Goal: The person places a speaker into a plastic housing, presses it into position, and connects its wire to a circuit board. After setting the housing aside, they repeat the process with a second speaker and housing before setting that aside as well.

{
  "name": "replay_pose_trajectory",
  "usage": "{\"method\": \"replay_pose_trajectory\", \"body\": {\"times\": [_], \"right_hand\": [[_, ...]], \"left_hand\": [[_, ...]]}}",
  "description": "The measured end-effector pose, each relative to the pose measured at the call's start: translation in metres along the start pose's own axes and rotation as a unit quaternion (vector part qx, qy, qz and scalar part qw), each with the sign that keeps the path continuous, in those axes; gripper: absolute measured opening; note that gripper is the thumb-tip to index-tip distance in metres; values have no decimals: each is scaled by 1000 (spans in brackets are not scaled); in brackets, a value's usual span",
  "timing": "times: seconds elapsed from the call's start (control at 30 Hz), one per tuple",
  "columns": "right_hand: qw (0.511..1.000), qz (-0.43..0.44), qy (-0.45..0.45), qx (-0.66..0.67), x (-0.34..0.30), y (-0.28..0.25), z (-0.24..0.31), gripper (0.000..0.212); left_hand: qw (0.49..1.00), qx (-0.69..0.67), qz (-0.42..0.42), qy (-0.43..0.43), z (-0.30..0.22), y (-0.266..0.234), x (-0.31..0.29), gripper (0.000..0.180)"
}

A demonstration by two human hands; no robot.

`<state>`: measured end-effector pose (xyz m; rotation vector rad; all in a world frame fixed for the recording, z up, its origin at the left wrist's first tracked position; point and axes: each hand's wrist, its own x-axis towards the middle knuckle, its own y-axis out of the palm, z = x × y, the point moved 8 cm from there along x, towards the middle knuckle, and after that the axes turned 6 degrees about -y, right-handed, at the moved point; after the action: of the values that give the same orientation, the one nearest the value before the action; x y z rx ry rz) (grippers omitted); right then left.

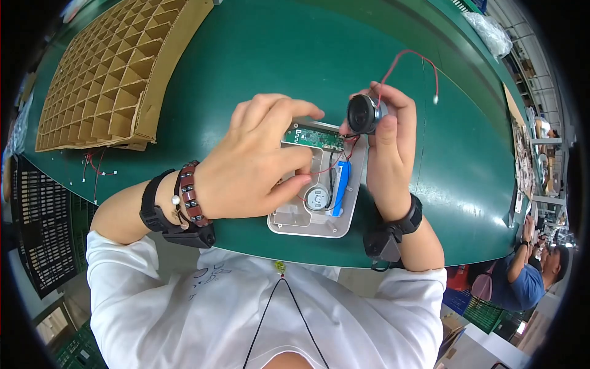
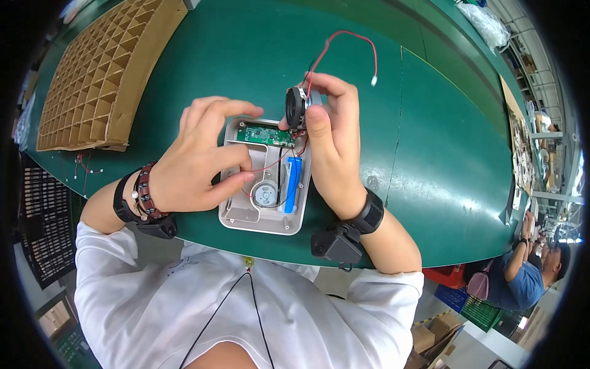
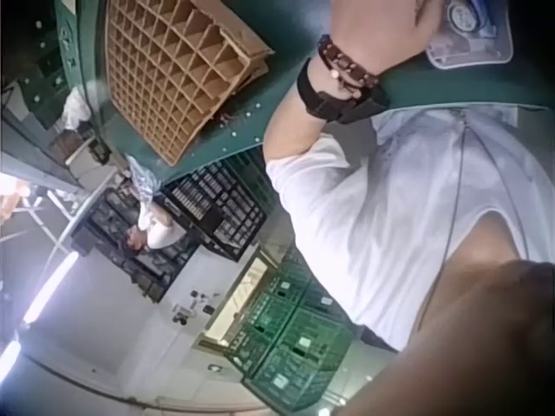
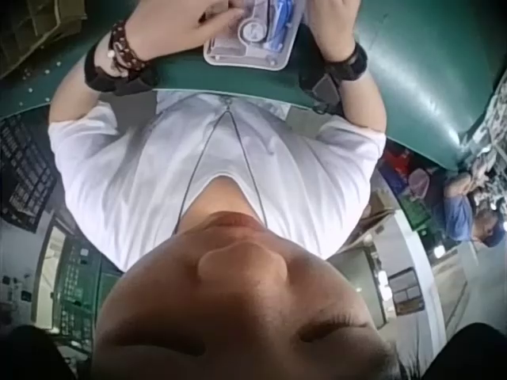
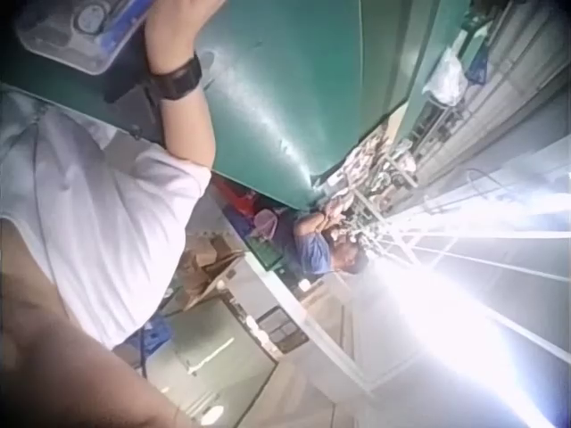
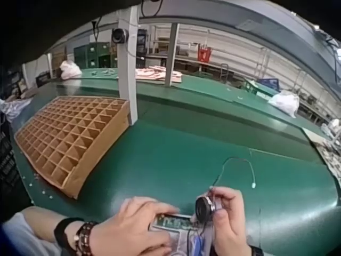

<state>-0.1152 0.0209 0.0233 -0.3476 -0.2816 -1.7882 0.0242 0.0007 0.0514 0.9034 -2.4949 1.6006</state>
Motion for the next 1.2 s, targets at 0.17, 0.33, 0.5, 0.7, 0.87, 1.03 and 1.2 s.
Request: {"method": "replay_pose_trajectory", "body": {"times": [0.17, 0.33, 0.5, 0.7, 0.87, 1.03, 1.2], "right_hand": [[993, 7, 52, 104, 3, 0, -23, 43], [988, -31, 66, 133, 9, -9, -32, 40], [974, -58, 48, 212, 19, -12, -20, 33], [982, -29, 23, 186, 20, -12, 4, 32], [991, 27, -133, -25, 5, -13, 45, 41], [962, 132, -214, -102, -14, 18, 64, 48], [972, 144, -135, -131, -23, 36, 55, 45]], "left_hand": [[998, -58, 2, 27, -18, 5, 13, 14], [995, -82, -7, 58, -27, 19, 24, 16], [995, -61, 35, 72, -26, 30, 28, 24], [991, 97, -49, 79, -37, 22, 31, 37], [997, 16, -55, 57, -27, -7, 6, 39], [996, -73, -34, 35, 6, -17, -19, 43], [992, -107, 24, 60, 28, -15, -19, 58]]}}
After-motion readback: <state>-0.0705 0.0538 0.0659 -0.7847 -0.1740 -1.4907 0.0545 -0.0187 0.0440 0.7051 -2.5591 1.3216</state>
